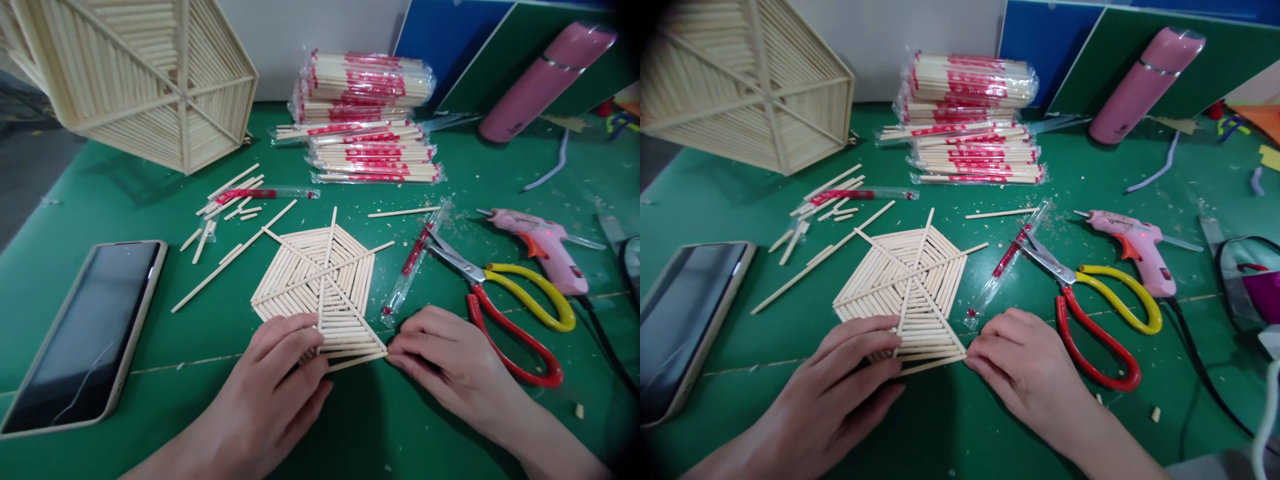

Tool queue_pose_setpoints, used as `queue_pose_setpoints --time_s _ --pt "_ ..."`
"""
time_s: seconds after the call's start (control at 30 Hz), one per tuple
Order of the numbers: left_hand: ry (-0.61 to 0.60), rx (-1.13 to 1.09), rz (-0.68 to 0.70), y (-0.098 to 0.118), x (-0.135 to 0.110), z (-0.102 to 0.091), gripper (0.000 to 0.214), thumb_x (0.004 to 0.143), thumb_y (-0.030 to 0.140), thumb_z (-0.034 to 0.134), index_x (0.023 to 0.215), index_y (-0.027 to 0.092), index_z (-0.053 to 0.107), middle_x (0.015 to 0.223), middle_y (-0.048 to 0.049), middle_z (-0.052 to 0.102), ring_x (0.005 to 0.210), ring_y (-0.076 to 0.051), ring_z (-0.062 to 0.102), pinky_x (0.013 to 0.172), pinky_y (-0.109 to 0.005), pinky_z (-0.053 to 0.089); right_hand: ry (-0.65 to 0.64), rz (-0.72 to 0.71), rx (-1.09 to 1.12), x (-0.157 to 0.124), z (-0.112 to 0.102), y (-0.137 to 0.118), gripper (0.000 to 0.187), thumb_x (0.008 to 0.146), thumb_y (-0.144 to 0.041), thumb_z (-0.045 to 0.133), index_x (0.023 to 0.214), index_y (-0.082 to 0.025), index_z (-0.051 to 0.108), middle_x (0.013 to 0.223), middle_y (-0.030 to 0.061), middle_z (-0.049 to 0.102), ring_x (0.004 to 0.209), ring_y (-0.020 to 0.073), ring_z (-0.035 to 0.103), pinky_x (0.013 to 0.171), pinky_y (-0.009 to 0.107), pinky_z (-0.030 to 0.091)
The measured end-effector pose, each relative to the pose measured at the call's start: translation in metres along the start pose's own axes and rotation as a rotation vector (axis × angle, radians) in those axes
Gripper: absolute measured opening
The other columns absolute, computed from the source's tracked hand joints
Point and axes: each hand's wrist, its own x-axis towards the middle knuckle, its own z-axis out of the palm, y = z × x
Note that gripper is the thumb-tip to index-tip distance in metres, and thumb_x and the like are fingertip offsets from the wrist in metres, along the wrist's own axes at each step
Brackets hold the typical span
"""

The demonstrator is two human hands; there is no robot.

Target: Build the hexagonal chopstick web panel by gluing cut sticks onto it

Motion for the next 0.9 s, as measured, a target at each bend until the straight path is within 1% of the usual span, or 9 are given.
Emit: queue_pose_setpoints --time_s 0.2,0.33,0.53,0.7,0.9 --pt "0.011 0.017 0.015 -0.0006 0.0004 0.0003 0.015 0.077 0.012 0.055 0.090 0.018 0.059 0.101 -0.0057 0.058 0.109 -0.022 0.048 0.091 -0.035 0.044 0.038 0.007 -0.006 -0.0011 -0.0004 0.0007 0.011 0.082 -0.022 0.053 0.086 -0.020 0.063 0.078 0.0025 0.059 0.072 0.0133 0.054 0.062 0.026 0.044" --pt "0.010 0.002 0.009 -0.0002 0.0010 0.0008 0.015 0.077 0.011 0.054 0.089 0.019 0.058 0.101 -0.0054 0.058 0.110 -0.022 0.047 0.091 -0.036 0.043 0.042 0.004 0.016 -0.0019 -0.0007 0.0018 0.012 0.081 -0.022 0.055 0.089 -0.020 0.063 0.080 0.0029 0.059 0.074 0.0134 0.054 0.063 0.026 0.045" --pt "0.010 0.000 0.007 -0.0007 0.0007 0.0012 0.015 0.076 0.011 0.055 0.088 0.019 0.058 0.101 -0.0054 0.058 0.108 -0.022 0.047 0.091 -0.037 0.043 0.038 -0.008 0.004 -0.0017 -0.0003 0.0016 0.011 0.082 -0.022 0.053 0.087 -0.020 0.063 0.078 0.0031 0.060 0.073 0.0136 0.055 0.062 0.027 0.045" --pt "0.024 -0.078 0.014 -0.0008 -0.0001 -0.0014 0.021 0.073 0.009 0.055 0.093 0.017 0.055 0.102 -0.0070 0.057 0.108 -0.022 0.048 0.092 -0.037 0.042 0.046 -0.018 -0.010 -0.0024 0.0008 0.0023 0.010 0.081 -0.022 0.053 0.085 -0.021 0.063 0.078 0.0029 0.060 0.072 0.0142 0.055 0.062 0.027 0.045" --pt "-0.062 -0.120 0.001 -0.0008 -0.0006 -0.0065 0.020 0.074 0.005 0.050 0.090 0.017 0.054 0.106 -0.0070 0.054 0.112 -0.021 0.044 0.096 -0.038 0.039 0.010 -0.033 0.002 -0.0026 0.0006 0.0018 0.011 0.083 -0.021 0.051 0.084 -0.022 0.062 0.078 0.0033 0.058 0.072 0.0147 0.053 0.061 0.027 0.042"
